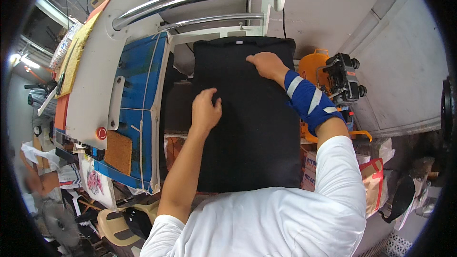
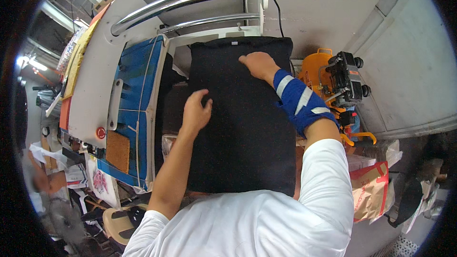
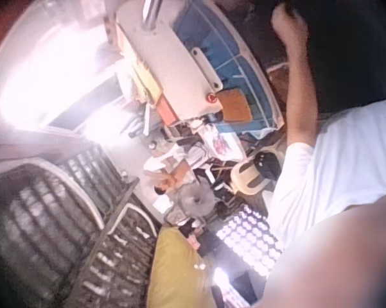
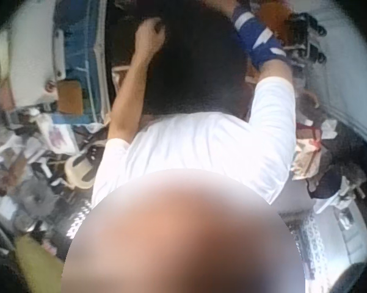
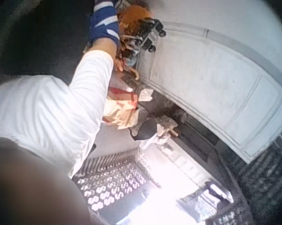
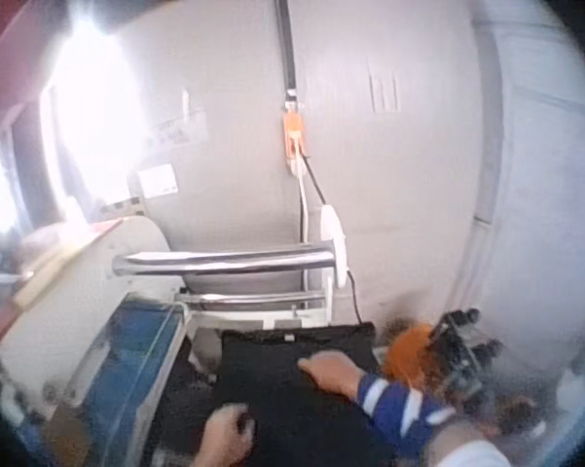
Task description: The person places black t-shirts onto a heat press, aligns a printed transfer sheet on the chest area, closes the press, then opens it to remove the finished shirt. The process is repeated for multiple shirts.
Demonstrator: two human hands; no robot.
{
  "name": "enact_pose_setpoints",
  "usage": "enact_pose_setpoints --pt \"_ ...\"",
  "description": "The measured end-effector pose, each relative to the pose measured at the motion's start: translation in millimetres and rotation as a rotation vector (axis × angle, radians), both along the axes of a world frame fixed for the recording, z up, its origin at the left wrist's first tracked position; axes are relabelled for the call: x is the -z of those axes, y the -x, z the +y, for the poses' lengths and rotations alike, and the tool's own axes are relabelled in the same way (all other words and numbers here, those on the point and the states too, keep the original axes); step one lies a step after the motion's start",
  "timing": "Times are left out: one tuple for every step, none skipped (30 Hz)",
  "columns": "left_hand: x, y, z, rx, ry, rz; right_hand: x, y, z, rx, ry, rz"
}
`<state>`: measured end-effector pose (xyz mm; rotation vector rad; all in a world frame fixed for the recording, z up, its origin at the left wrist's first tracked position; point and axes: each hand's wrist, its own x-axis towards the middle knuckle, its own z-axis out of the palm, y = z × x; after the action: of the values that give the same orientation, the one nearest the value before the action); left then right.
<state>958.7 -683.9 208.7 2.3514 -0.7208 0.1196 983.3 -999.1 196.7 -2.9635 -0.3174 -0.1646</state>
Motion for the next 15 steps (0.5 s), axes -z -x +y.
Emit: enact_pose_setpoints --pt "4.0 12.9 3.8 0.032 0.034 -0.043 3.3 -0.8 -6.5 0.118 -0.198 -0.057" --pt "6.8 24.5 11.9 0.064 0.023 0.012 5.1 -3.7 -16.4 0.235 -0.397 -0.113" --pt "11.6 40.5 22.2 0.064 -0.006 0.025 4.6 -11.6 -33.0 0.446 -0.478 -0.192" --pt "17.5 57.6 32.4 0.07 -0.035 0.043 5.4 -19.0 -55.6 0.667 -0.556 -0.267" --pt "20.7 73.5 42.1 0.044 -0.08 0.038 6.7 -22.9 -87.6 0.864 -0.558 -0.32" --pt "22.1 88.4 53.5 0.013 -0.131 0.034 10.2 -26.2 -105.5 1.058 -0.56 -0.367" --pt "23.4 99.6 64.3 -0.019 -0.184 0.027 12.6 -29.0 -99.9 0.955 -0.513 -0.281" --pt "24.8 109.3 74.1 -0.034 -0.189 0.038 15.0 -32.9 -93.5 0.85 -0.465 -0.198" --pt "25.8 116.8 81.8 -0.048 -0.191 0.045 15.7 -39.2 -86.3 0.742 -0.416 -0.122" --pt "27.0 122.7 87.2 -0.055 -0.189 0.051 20.8 -47.2 -77.4 0.473 -0.402 0.053" --pt "29.4 125.7 93.8 -0.037 -0.216 0.041 27.4 -59.1 -62.6 0.432 -0.269 0.134" --pt "29.7 130.1 97.8 -0.051 -0.214 0.054 34.3 -75.1 -47.0 0.376 -0.139 0.214" --pt "29.4 135.5 102.9 -0.062 -0.216 0.07 29.4 -84.1 -39.3 0.461 -0.273 0.086" --pt "28.5 139.8 107.7 -0.072 -0.219 0.087 21.6 -92.3 -37.6 0.548 -0.407 -0.043" --pt "25.3 143.0 111.1 -0.108 -0.196 0.107 11.8 -98.0 -37.1 0.639 -0.483 -0.089"
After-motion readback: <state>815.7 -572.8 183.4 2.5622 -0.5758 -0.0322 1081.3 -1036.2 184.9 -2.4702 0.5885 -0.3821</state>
